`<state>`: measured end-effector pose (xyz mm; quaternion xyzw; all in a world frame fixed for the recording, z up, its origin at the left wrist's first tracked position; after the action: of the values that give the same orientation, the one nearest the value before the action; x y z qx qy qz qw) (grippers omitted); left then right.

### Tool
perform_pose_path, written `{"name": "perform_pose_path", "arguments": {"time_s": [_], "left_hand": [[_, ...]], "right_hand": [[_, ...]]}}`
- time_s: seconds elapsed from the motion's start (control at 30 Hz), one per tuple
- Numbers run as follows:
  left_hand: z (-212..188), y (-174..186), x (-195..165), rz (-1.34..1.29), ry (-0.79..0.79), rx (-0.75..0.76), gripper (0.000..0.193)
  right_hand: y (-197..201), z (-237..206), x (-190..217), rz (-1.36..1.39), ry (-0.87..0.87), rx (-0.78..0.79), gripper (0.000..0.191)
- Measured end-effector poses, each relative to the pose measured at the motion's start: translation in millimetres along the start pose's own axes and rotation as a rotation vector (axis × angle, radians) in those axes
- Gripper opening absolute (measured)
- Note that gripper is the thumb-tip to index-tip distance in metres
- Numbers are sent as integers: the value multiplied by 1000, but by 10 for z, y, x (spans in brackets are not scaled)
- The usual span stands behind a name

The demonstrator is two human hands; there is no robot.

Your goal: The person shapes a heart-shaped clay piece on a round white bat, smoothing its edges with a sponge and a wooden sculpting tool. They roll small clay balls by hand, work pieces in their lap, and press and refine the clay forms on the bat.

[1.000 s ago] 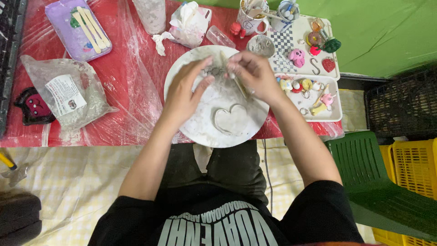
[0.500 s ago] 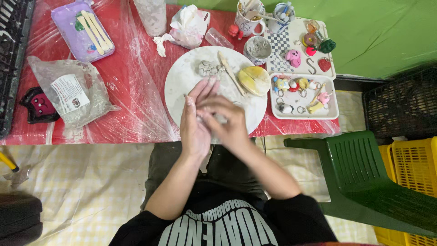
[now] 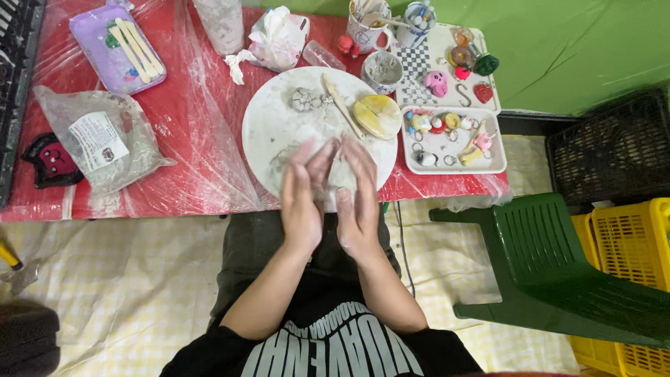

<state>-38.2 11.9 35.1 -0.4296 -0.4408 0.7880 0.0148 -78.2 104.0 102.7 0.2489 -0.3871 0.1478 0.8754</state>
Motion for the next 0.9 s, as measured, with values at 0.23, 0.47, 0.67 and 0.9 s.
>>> {"name": "perform_pose_path", "arguments": {"time_s": [0.23, 0.47, 0.67, 0.9], "left_hand": [[217, 94, -572, 355, -248, -44, 87], [23, -365, -574, 551, -156, 167, 91], [254, -99, -781, 492, -246, 16, 90], [230, 198, -687, 550, -486, -114, 85]], "right_hand": [[-743, -122, 344, 370, 46, 457, 91], [-634, 99, 176, 506, -99, 376, 95], [-718, -56, 434, 374, 3, 426, 92], [-761, -176, 239, 474, -108, 384, 71]]}}
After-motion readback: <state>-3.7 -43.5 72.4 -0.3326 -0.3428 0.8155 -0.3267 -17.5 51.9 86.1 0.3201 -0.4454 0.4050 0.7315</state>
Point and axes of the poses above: each hand's wrist, its own z-axis towards the middle knuckle, its own y-axis out of the back of the hand, x = y × z, the point moved 10 cm from there along z, towards the middle knuckle
